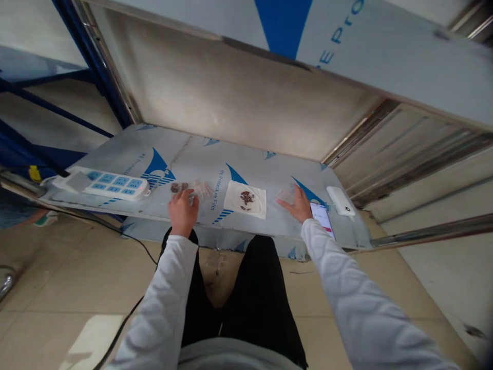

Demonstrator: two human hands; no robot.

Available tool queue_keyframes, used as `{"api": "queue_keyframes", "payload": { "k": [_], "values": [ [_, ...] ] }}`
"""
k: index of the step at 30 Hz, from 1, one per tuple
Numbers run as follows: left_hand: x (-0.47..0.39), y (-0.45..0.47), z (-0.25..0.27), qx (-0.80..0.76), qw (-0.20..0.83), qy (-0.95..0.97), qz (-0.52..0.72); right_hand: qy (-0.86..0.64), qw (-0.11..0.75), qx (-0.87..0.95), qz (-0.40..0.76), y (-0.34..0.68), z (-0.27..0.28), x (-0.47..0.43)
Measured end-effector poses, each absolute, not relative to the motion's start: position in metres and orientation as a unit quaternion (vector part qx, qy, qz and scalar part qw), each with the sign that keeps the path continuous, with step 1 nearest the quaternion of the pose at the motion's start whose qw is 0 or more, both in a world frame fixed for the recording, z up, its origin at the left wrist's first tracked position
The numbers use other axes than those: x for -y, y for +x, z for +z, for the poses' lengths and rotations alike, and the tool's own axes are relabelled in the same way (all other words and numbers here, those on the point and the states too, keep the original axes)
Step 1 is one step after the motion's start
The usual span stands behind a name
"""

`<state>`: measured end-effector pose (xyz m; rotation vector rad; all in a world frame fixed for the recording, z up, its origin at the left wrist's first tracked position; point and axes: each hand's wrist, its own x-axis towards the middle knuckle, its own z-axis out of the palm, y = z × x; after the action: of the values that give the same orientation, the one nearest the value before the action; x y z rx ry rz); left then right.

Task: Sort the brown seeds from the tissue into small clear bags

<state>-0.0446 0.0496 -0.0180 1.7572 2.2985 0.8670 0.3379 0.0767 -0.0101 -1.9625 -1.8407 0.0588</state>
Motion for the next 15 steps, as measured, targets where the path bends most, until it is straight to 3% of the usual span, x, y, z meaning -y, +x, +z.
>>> {"api": "queue_keyframes", "payload": {
  "k": [6, 10, 15],
  "values": [
    [-0.08, -0.061, -0.029, -0.746, 0.058, 0.638, 0.184, -0.683, 0.456, 0.571, 0.014, 0.323, -0.009, -0.028],
    [-0.083, -0.06, -0.025, -0.751, 0.004, 0.632, 0.192, -0.669, 0.516, 0.532, 0.049, 0.296, -0.01, 0.007],
    [-0.058, -0.032, -0.005, -0.72, -0.081, 0.617, 0.307, -0.634, 0.553, 0.526, 0.128, 0.248, 0.0, 0.027]
  ]
}}
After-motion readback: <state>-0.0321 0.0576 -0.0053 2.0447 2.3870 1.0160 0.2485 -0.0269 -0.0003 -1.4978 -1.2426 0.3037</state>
